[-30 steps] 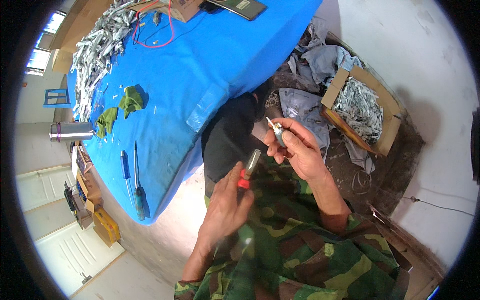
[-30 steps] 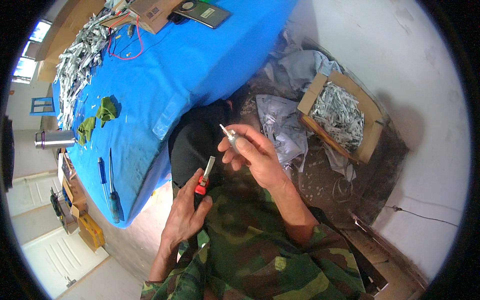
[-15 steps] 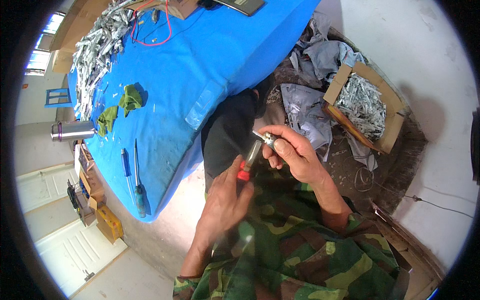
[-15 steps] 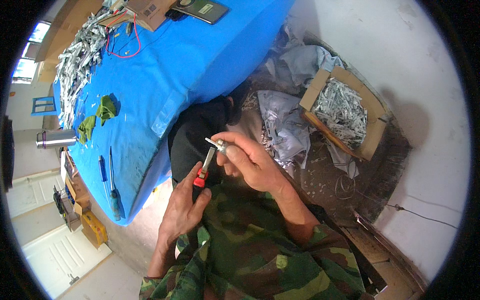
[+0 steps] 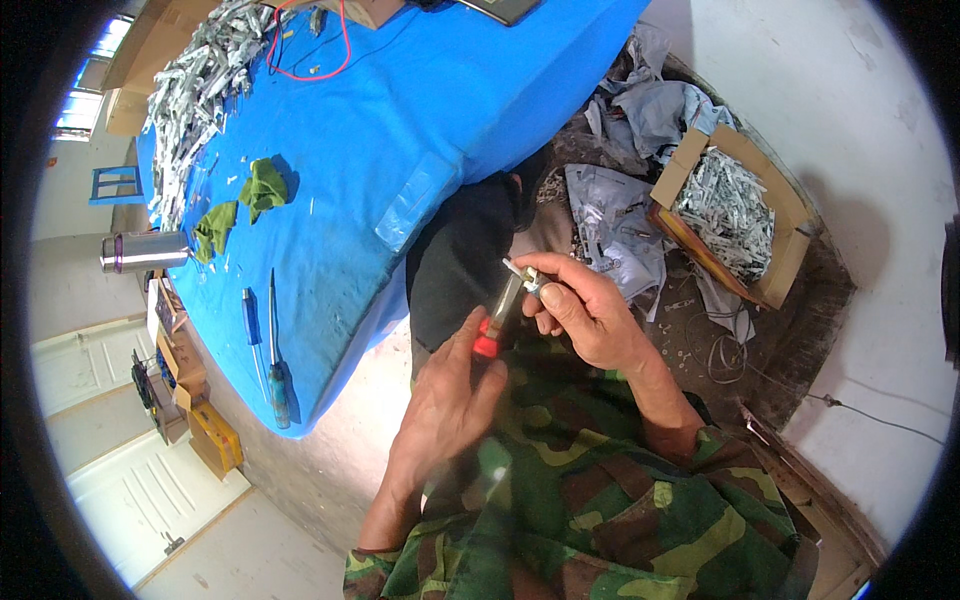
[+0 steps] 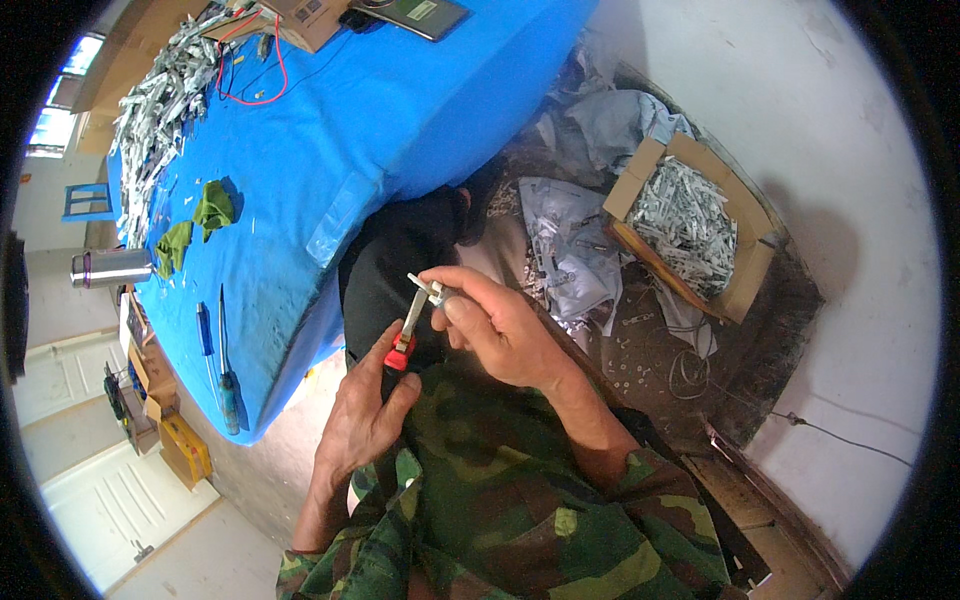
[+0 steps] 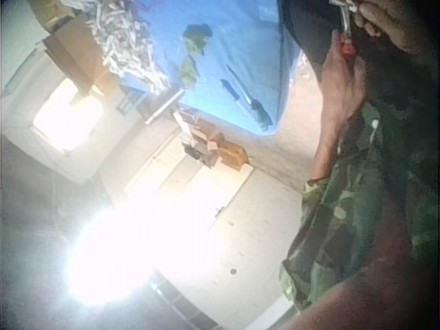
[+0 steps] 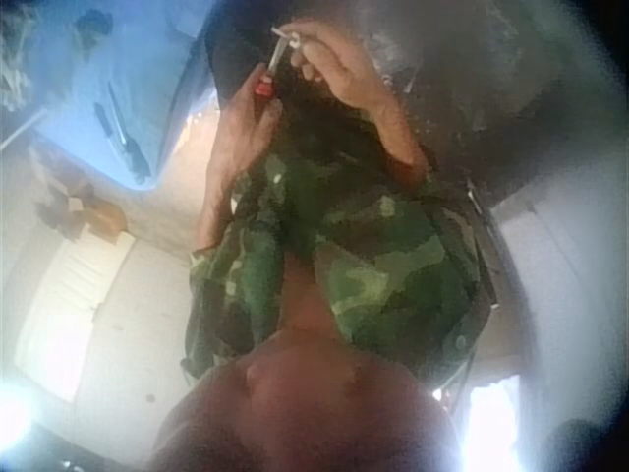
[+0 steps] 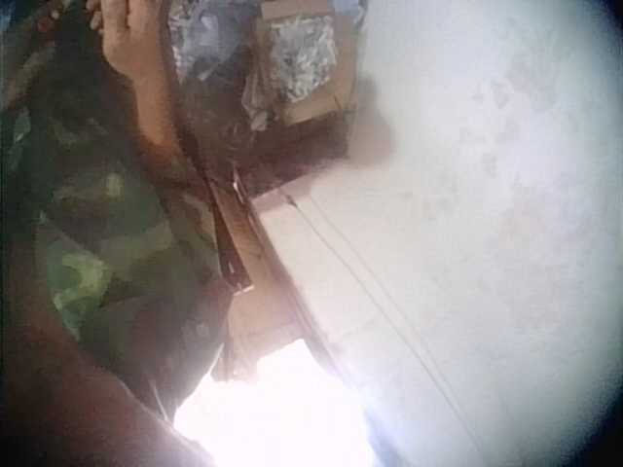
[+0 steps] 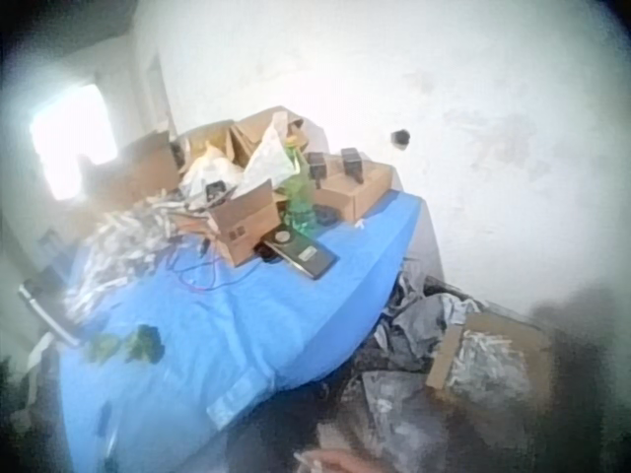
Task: The person uses pliers to pull a metal pin from a small cylindrical component, removes internal parts by hand, and затем uses a screwdriver to push and separate the inner casing.
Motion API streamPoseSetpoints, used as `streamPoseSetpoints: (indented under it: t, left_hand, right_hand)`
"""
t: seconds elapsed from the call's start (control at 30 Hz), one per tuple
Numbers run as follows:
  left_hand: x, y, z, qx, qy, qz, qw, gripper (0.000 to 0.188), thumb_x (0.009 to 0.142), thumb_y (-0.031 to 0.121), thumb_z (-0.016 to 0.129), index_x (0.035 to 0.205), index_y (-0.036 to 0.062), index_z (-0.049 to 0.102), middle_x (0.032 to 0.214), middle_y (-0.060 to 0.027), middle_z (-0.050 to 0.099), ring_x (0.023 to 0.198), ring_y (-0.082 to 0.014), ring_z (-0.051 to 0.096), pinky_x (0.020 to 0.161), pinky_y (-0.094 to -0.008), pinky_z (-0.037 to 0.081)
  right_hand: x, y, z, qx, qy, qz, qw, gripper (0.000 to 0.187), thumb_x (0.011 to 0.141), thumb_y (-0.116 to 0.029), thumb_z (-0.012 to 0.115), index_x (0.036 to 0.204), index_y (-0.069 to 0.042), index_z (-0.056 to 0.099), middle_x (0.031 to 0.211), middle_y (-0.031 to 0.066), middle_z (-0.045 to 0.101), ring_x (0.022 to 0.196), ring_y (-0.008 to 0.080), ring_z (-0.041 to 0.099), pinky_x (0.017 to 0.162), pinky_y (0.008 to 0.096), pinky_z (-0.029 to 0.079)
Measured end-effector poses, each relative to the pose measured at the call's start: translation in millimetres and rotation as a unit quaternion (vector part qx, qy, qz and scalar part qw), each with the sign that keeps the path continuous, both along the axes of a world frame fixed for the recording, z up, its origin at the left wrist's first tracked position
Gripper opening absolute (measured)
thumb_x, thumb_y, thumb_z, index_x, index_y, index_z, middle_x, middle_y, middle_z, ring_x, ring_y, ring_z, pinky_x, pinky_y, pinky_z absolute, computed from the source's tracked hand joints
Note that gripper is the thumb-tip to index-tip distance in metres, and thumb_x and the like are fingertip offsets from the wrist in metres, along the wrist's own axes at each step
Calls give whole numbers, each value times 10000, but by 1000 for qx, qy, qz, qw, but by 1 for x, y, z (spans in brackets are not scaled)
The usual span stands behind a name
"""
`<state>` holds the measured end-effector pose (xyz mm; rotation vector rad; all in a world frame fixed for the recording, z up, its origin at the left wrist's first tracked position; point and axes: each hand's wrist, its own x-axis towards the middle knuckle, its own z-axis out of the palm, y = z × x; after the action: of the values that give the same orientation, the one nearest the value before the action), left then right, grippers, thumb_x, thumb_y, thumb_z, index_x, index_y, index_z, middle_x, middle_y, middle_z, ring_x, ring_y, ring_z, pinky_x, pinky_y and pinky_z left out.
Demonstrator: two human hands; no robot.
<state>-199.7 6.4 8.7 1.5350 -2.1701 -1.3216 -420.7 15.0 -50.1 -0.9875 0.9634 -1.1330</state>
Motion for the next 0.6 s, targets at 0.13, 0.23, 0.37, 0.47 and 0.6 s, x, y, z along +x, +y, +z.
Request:
streamPoseSetpoints:
  t: [0.13, 0.23, 0.37, 0.47, 0.6]
  left_hand:
    - [0, -1, 4, 24, -3, 7, 1000, 608, 966, 199, 622, 1473, -77, 433, 1229, -365, 622, 1142, -496, 632, 986, -483, 500]
    - [-1, -1, 6, 35, -2, 12, 999, 604, 969, 201, 618, 1468, -83, 433, 1225, -366, 624, 1136, -495, 637, 981, -483, 502]
    - [4, 0, -1, 37, 25, 13, 999, 599, 975, 204, 612, 1464, -90, 430, 1245, -360, 623, 1159, -491, 632, 995, -480, 499]
    - [6, 3, -4, 74, 26, 29, 997, 589, 980, 185, 600, 1482, -68, 422, 1234, -254, 659, 1156, -368, 643, 1028, -422, 481]
    - [7, 5, -6, 110, 39, 48, 992, 575, 982, 158, 603, 1484, -58, 424, 1210, -176, 680, 1128, -256, 649, 1019, -376, 488]
  right_hand:
    - [2, 0, -1, -33, 57, -3, 998, 397, 1105, -229, 466, 1434, -13, 520, 939, 44, 654, 757, 65, 544, 690, 230, 489]
    - [6, -1, -1, -45, 74, -9, 996, 381, 1065, -128, 473, 1424, -16, 534, 888, 53, 658, 701, 89, 549, 662, 261, 490]
    - [5, -1, 0, -45, 74, -3, 996, 387, 1068, -145, 474, 1428, -17, 534, 881, 51, 662, 696, 87, 551, 655, 260, 487]
    - [6, 0, -2, -34, 57, 5, 998, 395, 1071, -158, 471, 1437, -20, 531, 884, 54, 664, 702, 86, 557, 660, 257, 488]
    - [8, 0, 1, -14, 30, 3, 999, 398, 1066, -155, 470, 1436, -26, 540, 885, 56, 666, 708, 93, 566, 670, 265, 494]
